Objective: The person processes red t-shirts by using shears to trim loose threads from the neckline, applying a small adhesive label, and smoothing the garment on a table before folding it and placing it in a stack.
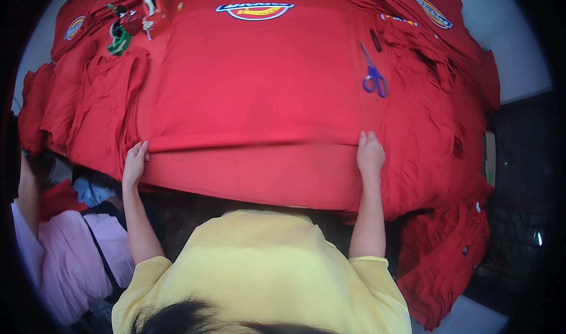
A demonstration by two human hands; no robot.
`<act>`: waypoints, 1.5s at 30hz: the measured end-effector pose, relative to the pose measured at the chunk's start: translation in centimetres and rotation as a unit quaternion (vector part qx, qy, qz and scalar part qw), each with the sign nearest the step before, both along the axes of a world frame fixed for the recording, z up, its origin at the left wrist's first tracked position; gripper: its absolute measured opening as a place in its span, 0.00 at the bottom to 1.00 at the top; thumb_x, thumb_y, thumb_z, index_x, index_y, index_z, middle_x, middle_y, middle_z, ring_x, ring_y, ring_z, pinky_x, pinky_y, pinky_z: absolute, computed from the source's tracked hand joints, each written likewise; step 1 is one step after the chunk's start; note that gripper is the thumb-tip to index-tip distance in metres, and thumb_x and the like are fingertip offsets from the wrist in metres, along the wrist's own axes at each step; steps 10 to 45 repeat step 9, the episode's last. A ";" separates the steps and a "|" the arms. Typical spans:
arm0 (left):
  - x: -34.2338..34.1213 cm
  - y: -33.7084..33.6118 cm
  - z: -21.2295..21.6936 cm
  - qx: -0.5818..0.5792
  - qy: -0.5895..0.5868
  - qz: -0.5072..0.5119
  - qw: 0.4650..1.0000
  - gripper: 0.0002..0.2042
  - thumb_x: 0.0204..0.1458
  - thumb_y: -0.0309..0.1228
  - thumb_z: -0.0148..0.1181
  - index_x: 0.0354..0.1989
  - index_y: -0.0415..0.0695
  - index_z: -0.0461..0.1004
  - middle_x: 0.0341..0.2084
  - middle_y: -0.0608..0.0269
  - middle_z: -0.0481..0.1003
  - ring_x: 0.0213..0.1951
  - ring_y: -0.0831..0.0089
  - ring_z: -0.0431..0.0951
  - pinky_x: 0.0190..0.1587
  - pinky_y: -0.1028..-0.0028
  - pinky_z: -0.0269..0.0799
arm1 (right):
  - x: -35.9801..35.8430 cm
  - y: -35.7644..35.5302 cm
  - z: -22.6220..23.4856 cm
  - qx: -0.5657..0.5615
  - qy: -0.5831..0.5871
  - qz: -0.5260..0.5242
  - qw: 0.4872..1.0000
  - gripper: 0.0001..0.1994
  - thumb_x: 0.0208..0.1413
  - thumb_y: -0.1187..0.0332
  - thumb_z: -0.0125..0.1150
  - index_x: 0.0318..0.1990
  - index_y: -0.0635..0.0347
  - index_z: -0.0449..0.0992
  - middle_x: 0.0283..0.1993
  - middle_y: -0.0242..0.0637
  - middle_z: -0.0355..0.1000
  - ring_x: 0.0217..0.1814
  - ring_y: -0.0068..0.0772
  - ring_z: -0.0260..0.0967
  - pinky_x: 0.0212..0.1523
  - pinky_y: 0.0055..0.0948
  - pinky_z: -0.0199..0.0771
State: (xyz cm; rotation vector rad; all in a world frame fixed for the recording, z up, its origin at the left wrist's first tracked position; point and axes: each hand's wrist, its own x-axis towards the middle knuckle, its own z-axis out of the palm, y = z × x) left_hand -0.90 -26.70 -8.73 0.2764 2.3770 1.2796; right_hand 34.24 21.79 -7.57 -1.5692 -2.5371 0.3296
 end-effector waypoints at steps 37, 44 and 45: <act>0.9 0.2 1.1 -0.005 0.009 -0.012 1.000 0.17 0.63 0.39 0.46 0.25 0.41 0.67 0.18 0.69 0.65 0.25 0.80 0.64 0.32 0.76 0.60 | 0.2 1.3 -0.1 -0.080 0.051 0.030 0.995 0.21 0.63 0.52 0.43 0.44 0.63 0.72 0.38 0.59 0.73 0.44 0.59 0.71 0.43 0.51 0.67; 0.9 0.2 1.1 -0.005 0.009 -0.012 1.000 0.17 0.63 0.39 0.46 0.25 0.41 0.67 0.18 0.69 0.65 0.25 0.80 0.64 0.32 0.76 0.60 | 0.2 1.3 -0.1 -0.080 0.051 0.030 0.995 0.21 0.63 0.52 0.43 0.44 0.63 0.72 0.38 0.59 0.73 0.44 0.59 0.71 0.43 0.51 0.67; 0.9 0.2 1.1 -0.005 0.009 -0.012 1.000 0.17 0.63 0.39 0.46 0.25 0.41 0.67 0.18 0.69 0.65 0.25 0.80 0.64 0.32 0.76 0.60 | 0.2 1.3 -0.1 -0.080 0.051 0.030 0.995 0.21 0.63 0.52 0.43 0.44 0.63 0.72 0.38 0.59 0.73 0.44 0.59 0.71 0.43 0.51 0.67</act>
